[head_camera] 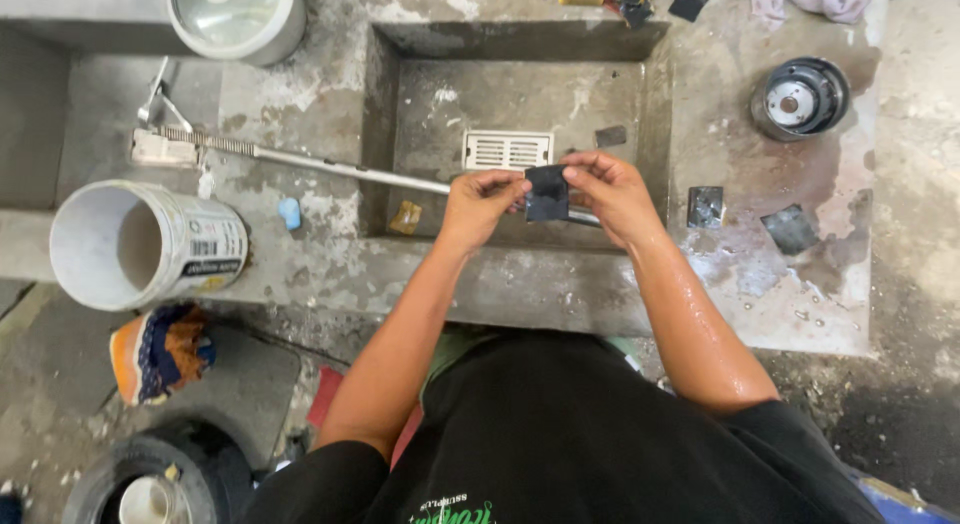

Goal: The person scrubs a long metal rod with a small abrasive pad in a concrete sink, then rinses their hands under running water. They continue scrubbing the rod with the pad, focusing on different sections along its length.

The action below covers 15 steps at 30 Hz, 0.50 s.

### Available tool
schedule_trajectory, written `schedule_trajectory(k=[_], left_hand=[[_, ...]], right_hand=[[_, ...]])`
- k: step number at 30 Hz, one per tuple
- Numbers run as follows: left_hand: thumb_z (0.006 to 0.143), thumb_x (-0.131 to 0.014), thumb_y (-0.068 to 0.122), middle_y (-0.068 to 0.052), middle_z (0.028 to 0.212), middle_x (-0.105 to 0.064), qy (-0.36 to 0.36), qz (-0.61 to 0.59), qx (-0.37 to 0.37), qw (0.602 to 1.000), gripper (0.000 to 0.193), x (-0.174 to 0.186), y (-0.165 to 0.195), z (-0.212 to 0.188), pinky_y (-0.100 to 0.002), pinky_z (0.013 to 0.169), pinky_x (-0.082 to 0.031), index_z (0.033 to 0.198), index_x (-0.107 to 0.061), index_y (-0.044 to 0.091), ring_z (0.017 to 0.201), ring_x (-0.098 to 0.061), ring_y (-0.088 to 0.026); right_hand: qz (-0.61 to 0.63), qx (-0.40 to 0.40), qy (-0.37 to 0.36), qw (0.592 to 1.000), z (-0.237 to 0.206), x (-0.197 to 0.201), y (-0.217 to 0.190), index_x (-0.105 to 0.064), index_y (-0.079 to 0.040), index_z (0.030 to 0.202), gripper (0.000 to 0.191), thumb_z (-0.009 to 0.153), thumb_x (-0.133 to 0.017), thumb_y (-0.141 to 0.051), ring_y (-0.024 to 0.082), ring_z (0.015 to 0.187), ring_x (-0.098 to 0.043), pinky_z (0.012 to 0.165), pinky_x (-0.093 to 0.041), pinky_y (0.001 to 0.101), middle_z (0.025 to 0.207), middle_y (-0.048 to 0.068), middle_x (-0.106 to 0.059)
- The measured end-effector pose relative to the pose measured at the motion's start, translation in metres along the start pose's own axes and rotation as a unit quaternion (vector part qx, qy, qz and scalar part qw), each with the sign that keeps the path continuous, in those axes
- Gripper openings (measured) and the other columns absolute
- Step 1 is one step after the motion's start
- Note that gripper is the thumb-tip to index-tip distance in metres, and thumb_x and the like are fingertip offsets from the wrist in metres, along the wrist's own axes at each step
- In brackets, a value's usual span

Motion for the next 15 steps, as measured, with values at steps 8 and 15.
schedule_trajectory(k=[8,15], left_hand=[[0.087,-0.082,0.013,-0.004,0.086,-0.077,-0.055,0.007,0.02,0.998,0.022,0.087,0.016,0.031,-0.024,0.063,-0.055,0.104,-0.079,0.0,0.072,-0.069,-0.009],[0.087,-0.083,0.013,-0.004,0.084,-0.076,-0.055,-0.019,0.04,0.997,0.02,0.075,0.01,0.032,-0.024,0.063,-0.054,0.101,-0.078,0.0,0.071,-0.068,-0.009]], right_hand=[[-0.041,0.059,0.078,0.994,0.039,-0.068,0.03,-0.069,-0.004,0.108,0.01,0.1,-0.071,-0.009,0.011,0.086,-0.068,0.081,-0.058,0.0285,0.096,0.003,-0.071],[-0.152,0.118,0.099,0.976,0.038,-0.057,0.014,-0.07,-0.004,0.103,0.008,0.098,-0.074,-0.009,0.006,0.083,-0.065,0.079,-0.056,0.0245,0.092,-0.001,-0.07]])
Point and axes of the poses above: each hand's wrist, its own z-axis towards the middle knuckle, its own x-axis out of the back of the hand, y = z × x, the point moved 7 cm from there along z, towards the middle knuckle
